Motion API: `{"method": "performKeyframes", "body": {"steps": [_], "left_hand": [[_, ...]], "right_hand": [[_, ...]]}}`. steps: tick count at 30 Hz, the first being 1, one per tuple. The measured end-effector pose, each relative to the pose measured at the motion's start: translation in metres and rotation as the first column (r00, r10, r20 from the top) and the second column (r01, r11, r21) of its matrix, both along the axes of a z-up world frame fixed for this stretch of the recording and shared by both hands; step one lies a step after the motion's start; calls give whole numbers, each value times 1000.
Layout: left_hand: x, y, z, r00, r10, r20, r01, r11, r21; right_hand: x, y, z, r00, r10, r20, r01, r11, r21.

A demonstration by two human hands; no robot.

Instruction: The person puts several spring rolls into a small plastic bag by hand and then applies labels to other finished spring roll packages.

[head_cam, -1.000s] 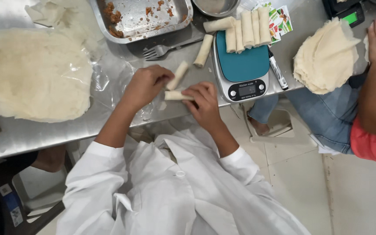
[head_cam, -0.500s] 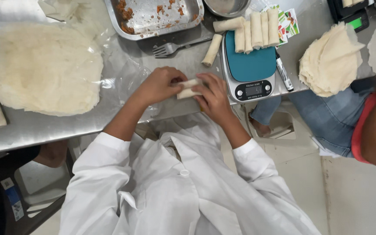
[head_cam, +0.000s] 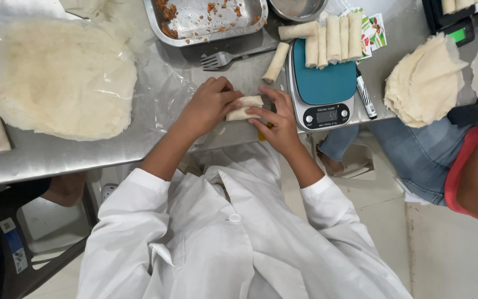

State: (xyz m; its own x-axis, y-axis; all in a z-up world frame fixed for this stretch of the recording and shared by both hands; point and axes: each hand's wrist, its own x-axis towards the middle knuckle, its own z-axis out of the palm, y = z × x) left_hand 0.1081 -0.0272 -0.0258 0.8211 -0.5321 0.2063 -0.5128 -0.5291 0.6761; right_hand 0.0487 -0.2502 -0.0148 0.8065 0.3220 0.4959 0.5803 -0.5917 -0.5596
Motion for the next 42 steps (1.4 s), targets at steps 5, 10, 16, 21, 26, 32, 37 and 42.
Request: {"method": "performKeyframes", "body": {"steps": [5,10,16,21,26,32,37,42], "left_hand": [[-3,1,11,999,-39,10,38,996,75],[-19,4,15,973,-83,215,38,978,207],[-27,-6,-16,885,4,465,-113,972,207],[-31,-5,-2,909,45,415,-140,969,202],[-41,-3,-3,934,-18,356,-21,994,105],[-37,6,22,990,-71,118,65,996,54],[-17,4,15,984,-166,-72,168,985,34],[-18,3,29,976,-171,-134,192,968,161]], "right_hand": [[4,0,-2,995,36,-96,-31,998,46],[21,-14,25,982,137,-133,-139,990,-4],[107,-71,83,987,-156,42,160,900,-405],[106,-79,66,958,-87,272,224,820,-527],[32,-21,9,993,-14,-113,12,1000,-15],[17,-21,17,959,164,-232,-167,986,7],[41,-53,77,920,182,-348,-213,975,-55],[96,-98,58,921,-202,333,377,674,-635]]}}
